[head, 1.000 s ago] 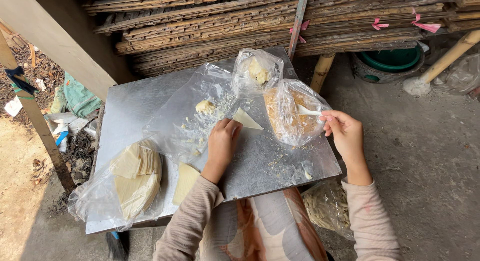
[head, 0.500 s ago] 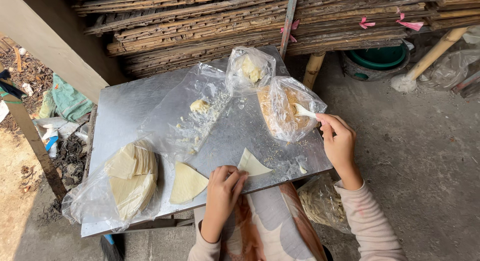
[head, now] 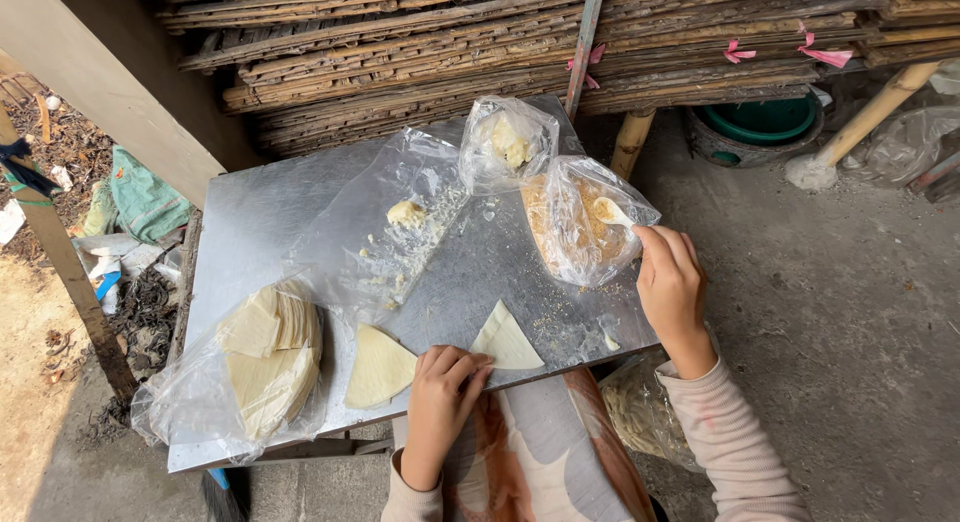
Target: The person assembles samosas by placing a small amount of filling onto triangular dough sheets, folding them into cones, and sealing the edges. The finished samosas are stacked on the metal table.
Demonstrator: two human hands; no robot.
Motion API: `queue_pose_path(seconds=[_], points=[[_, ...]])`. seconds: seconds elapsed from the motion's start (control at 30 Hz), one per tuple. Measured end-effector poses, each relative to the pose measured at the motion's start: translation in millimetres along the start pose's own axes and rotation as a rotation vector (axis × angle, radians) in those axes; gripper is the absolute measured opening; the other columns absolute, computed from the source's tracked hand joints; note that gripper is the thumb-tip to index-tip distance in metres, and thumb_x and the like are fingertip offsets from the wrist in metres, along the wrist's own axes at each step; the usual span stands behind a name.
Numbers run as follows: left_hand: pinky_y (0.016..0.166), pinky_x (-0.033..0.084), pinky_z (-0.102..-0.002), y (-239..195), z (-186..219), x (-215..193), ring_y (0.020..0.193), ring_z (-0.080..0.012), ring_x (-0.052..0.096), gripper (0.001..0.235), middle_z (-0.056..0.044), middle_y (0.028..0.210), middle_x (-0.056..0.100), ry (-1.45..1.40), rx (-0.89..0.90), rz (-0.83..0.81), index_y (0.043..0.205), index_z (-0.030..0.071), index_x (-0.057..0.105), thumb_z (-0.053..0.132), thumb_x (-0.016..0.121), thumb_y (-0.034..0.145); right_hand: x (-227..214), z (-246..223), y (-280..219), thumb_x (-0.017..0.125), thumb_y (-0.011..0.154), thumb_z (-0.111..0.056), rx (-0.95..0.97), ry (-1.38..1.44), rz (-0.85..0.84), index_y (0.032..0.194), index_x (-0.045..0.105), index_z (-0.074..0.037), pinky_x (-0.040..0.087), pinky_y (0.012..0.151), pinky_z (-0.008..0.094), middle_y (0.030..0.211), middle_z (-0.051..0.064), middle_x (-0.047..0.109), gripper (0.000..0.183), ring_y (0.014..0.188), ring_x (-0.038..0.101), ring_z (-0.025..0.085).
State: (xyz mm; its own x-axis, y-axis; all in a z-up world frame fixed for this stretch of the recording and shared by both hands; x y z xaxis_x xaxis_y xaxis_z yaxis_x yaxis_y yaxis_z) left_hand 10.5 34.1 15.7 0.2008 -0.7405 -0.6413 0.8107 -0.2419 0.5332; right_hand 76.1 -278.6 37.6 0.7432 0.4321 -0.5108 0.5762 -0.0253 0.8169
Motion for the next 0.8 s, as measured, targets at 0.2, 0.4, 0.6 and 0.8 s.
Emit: queue_pose_path(seconds=[0.2, 0.4, 0.6, 0.8], points=[[0.082, 0.048, -0.037, -2, 0, 0, 0.090, -0.0249, 0.061, 0.013, -0.003, 0.092, 0.067, 0.010, 0.013, 0.035, 0.095, 0.011, 0.076, 0.011, 0.077, 0.082, 40, 17, 8, 0.056, 0.101, 0.006, 0.190, 0.329, -0.252, 0.120, 0.069, 0.002, 0.057, 0.082, 0.035, 0.105, 0.014, 0.071, 0.023, 0.094, 0.071, 0.026], [0.079, 0.049, -0.037, -5, -3, 1, 0.090, -0.0249, 0.059, 0.015, -0.004, 0.093, 0.062, 0.009, -0.036, 0.047, 0.094, 0.010, 0.076, 0.009, 0.079, 0.079, 53, 54, -5, 0.052, 0.103, 0.000, 0.595, 0.628, -0.239, 0.122, 0.070, 0.001, 0.050, 0.061, 0.026, 0.101, 0.011, 0.075, 0.026, 0.071, 0.064, 0.013], [0.078, 0.048, -0.037, -3, 2, -2, 0.089, -0.0243, 0.058, 0.013, -0.004, 0.093, 0.060, 0.022, 0.039, 0.018, 0.088, 0.013, 0.077, 0.013, 0.080, 0.076, 12, 64, -23, 0.055, 0.111, -0.007, 0.588, 0.867, -0.076, 0.125, 0.067, 0.007, 0.049, 0.068, 0.024, 0.105, 0.013, 0.071, 0.023, 0.073, 0.056, 0.010], [0.077, 0.048, -0.036, -1, 3, -3, 0.088, -0.0232, 0.058, 0.012, -0.002, 0.091, 0.061, 0.013, 0.067, 0.017, 0.090, 0.014, 0.077, 0.016, 0.080, 0.078, -18, 38, -52, 0.055, 0.110, -0.008, 0.594, 0.884, -0.123, 0.125, 0.067, 0.006, 0.050, 0.072, 0.024, 0.106, 0.013, 0.071, 0.024, 0.075, 0.058, 0.011]])
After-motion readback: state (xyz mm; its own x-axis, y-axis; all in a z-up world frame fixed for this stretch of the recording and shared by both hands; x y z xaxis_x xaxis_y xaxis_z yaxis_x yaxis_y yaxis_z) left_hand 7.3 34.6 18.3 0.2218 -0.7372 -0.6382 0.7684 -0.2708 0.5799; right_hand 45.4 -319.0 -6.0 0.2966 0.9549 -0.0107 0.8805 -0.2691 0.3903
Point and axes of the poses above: each hand's wrist, its own y-axis towards the middle knuckle, its own x-axis out of the palm, z = x × y, the point moved 4 cm from there along y, towards the middle knuckle
